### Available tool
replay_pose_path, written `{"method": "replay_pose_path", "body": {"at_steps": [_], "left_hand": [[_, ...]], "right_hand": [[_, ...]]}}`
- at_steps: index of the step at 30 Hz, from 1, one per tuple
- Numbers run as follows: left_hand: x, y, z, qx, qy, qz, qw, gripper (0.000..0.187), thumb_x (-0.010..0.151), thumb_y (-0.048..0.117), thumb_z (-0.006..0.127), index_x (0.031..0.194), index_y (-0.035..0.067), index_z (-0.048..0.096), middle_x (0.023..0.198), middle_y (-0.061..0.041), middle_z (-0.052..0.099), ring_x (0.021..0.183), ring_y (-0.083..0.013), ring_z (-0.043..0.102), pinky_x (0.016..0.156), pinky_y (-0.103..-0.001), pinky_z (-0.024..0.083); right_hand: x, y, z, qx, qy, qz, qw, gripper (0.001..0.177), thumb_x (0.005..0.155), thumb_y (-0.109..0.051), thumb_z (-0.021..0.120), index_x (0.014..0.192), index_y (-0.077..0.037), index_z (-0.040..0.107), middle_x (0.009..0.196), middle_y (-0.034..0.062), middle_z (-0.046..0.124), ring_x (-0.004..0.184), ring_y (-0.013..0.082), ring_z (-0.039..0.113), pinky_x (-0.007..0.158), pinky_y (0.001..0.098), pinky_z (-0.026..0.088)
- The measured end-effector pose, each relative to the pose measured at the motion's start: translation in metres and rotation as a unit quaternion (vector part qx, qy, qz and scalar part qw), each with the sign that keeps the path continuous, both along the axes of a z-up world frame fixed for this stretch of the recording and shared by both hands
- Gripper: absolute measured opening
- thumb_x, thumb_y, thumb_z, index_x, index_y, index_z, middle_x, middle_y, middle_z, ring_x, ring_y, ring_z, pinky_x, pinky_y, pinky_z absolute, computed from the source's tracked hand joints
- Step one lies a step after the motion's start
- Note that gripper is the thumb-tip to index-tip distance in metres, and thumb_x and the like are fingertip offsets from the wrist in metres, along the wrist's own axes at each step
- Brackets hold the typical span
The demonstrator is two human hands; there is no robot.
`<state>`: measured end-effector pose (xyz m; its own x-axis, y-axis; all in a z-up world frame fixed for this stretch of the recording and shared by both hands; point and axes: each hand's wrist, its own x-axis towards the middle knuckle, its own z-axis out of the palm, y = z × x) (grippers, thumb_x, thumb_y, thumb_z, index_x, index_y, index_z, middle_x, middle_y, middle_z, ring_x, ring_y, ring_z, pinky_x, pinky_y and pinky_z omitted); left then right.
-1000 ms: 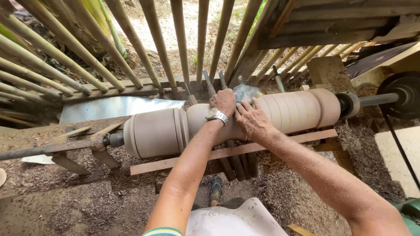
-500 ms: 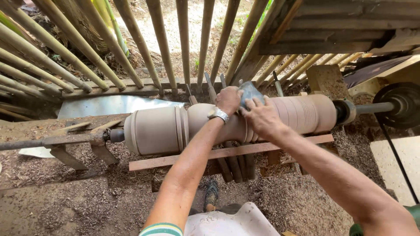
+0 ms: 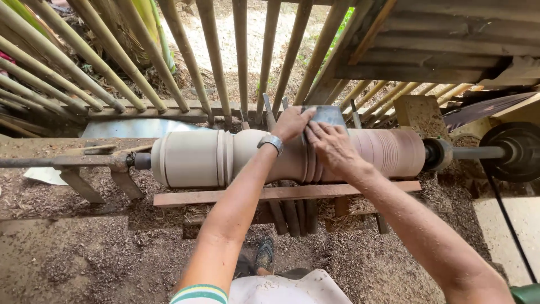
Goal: The recorder is using sandpaper to smooth a rotating wooden post on a lathe machine.
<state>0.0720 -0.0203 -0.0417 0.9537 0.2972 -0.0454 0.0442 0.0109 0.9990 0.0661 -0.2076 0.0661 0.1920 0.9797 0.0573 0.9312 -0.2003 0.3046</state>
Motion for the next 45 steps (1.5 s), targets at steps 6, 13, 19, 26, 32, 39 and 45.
{"method": "replay_pose_path", "body": {"at_steps": [6,13,19,26,32,39,45], "left_hand": [[-0.010,-0.016,-0.019,0.337,0.097,0.006,0.936,0.052,0.096,0.052,0.055,0.107,0.005,0.074,0.109,-0.024,0.072,0.104,-0.0427,0.068,0.092,-0.054,0.052],[-0.021,-0.021,0.019,0.324,0.166,-0.003,0.931,0.051,0.098,0.052,0.053,0.107,0.006,0.075,0.112,-0.023,0.073,0.107,-0.0424,0.069,0.096,-0.054,0.052],[-0.025,-0.020,0.032,0.309,0.187,0.013,0.933,0.052,0.098,0.053,0.054,0.110,0.007,0.073,0.111,-0.023,0.072,0.107,-0.0432,0.067,0.095,-0.053,0.053],[-0.015,-0.022,0.018,0.316,0.169,-0.028,0.933,0.048,0.098,0.047,0.054,0.109,0.005,0.074,0.111,-0.023,0.073,0.108,-0.0404,0.069,0.097,-0.052,0.053],[-0.015,-0.028,0.027,0.293,0.188,-0.038,0.937,0.048,0.098,0.048,0.055,0.107,0.006,0.075,0.109,-0.024,0.074,0.106,-0.0400,0.071,0.095,-0.051,0.055],[-0.005,-0.035,0.016,0.283,0.182,-0.043,0.941,0.047,0.096,0.048,0.056,0.106,0.006,0.076,0.110,-0.023,0.074,0.107,-0.0392,0.070,0.095,-0.051,0.054],[0.003,-0.030,0.004,0.277,0.190,-0.071,0.939,0.053,0.097,0.050,0.055,0.107,0.003,0.077,0.114,-0.025,0.072,0.109,-0.0395,0.070,0.099,-0.049,0.052]], "right_hand": [[-0.015,0.009,0.012,-0.119,0.023,-0.031,0.992,0.080,0.071,-0.008,0.074,0.143,0.008,0.044,0.140,0.0207,0.053,0.120,0.0295,0.056,0.099,0.0429,0.049],[-0.017,0.016,0.015,-0.142,-0.059,-0.003,0.988,0.066,0.076,-0.016,0.071,0.133,0.013,0.054,0.125,0.0245,0.059,0.112,0.0315,0.059,0.094,0.0421,0.050],[-0.009,0.010,0.000,-0.132,-0.049,0.002,0.990,0.056,0.082,-0.013,0.067,0.132,0.011,0.056,0.124,0.0225,0.061,0.113,0.0304,0.060,0.094,0.0408,0.051],[-0.016,0.006,0.005,-0.056,0.035,-0.027,0.997,0.064,0.074,-0.007,0.068,0.135,0.008,0.052,0.133,0.0199,0.060,0.122,0.0298,0.059,0.095,0.0421,0.050],[-0.008,-0.007,-0.013,-0.052,0.017,-0.042,0.998,0.063,0.079,-0.002,0.065,0.139,0.010,0.050,0.139,0.0236,0.057,0.127,0.0308,0.057,0.101,0.0424,0.049],[-0.017,-0.004,0.008,-0.101,0.022,-0.072,0.992,0.061,0.082,-0.005,0.064,0.137,0.014,0.048,0.140,0.0272,0.056,0.130,0.0344,0.056,0.104,0.0447,0.050],[-0.014,0.004,0.015,-0.180,-0.082,-0.037,0.980,0.055,0.092,-0.010,0.059,0.140,0.014,0.048,0.139,0.0295,0.056,0.127,0.0357,0.058,0.105,0.0446,0.050]]}}
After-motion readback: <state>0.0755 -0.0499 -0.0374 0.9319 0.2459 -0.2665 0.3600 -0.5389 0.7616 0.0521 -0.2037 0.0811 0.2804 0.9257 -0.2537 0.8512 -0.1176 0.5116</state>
